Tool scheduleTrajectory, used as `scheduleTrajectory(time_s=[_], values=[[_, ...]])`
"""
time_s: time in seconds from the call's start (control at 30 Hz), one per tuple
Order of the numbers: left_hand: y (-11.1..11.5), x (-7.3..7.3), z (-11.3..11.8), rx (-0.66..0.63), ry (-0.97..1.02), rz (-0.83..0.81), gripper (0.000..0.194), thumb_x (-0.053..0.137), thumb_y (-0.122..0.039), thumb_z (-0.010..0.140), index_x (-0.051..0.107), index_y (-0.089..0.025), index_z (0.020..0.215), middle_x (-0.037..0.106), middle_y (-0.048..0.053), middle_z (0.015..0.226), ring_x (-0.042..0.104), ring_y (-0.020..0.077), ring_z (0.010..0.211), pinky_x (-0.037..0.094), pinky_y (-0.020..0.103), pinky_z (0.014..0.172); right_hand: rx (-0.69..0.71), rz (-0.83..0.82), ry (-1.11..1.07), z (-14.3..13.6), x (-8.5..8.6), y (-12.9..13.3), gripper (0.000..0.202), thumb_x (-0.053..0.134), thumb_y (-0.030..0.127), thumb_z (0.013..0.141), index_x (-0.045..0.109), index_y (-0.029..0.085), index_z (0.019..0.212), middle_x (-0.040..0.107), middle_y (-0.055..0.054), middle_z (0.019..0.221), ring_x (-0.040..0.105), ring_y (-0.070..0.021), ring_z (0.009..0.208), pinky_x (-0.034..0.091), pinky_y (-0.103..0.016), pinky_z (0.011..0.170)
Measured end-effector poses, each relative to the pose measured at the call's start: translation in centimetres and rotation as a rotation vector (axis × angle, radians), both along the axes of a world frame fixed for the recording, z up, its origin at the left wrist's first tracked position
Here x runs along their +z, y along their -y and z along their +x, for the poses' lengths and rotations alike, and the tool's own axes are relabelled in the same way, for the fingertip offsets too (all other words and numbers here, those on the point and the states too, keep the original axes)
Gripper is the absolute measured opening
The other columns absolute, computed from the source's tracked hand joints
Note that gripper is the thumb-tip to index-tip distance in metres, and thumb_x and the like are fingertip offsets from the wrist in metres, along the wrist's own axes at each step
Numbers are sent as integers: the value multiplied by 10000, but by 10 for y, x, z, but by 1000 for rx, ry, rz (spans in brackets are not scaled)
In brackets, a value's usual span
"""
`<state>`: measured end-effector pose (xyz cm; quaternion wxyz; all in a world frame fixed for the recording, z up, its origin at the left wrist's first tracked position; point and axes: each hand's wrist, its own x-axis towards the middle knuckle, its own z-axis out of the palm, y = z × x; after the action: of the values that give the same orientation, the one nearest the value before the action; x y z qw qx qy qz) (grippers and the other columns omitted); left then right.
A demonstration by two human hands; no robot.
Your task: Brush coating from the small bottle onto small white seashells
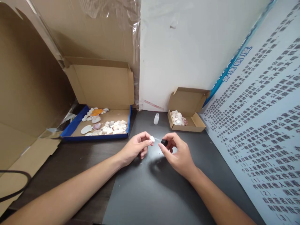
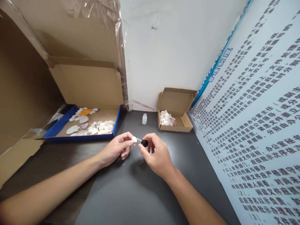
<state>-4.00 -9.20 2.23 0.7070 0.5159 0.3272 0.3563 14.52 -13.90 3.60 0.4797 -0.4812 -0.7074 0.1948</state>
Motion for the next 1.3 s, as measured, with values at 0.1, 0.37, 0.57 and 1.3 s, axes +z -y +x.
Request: scheduleTrajectory(time_s=[0.1,0.37,0.57,1.3], values=[[0,-2,0,28,-26,37,289,706,-411,812,534,-180,830,595,-53,707,412,17,357,345,173,367,-4,28,11,-2,0,2,139,643,227,852,518,212,912,548,54,660,530,-92,518,441,-202,499],[2,-2,2,64,30,31,299,731,-409,796,538,-182,827,630,-43,715,414,18,346,335,172,367,-52,81,33,-3,1,3,184,655,218,843,473,223,872,516,83,605,509,-80,470,433,-187,476],[5,-1,2,92,67,47,281,727,-398,805,560,-174,835,662,-23,765,427,16,352,336,175,369,-44,202,142,-10,-5,7,202,673,192,837,482,227,892,513,71,669,514,-78,501,442,-192,517],[6,10,-1,68,263,-132,214,724,-262,769,540,-171,830,637,-12,756,432,35,432,334,164,387,-29,93,36,-7,-1,8,196,648,218,843,455,233,876,526,72,647,547,-89,512,465,-200,521]])
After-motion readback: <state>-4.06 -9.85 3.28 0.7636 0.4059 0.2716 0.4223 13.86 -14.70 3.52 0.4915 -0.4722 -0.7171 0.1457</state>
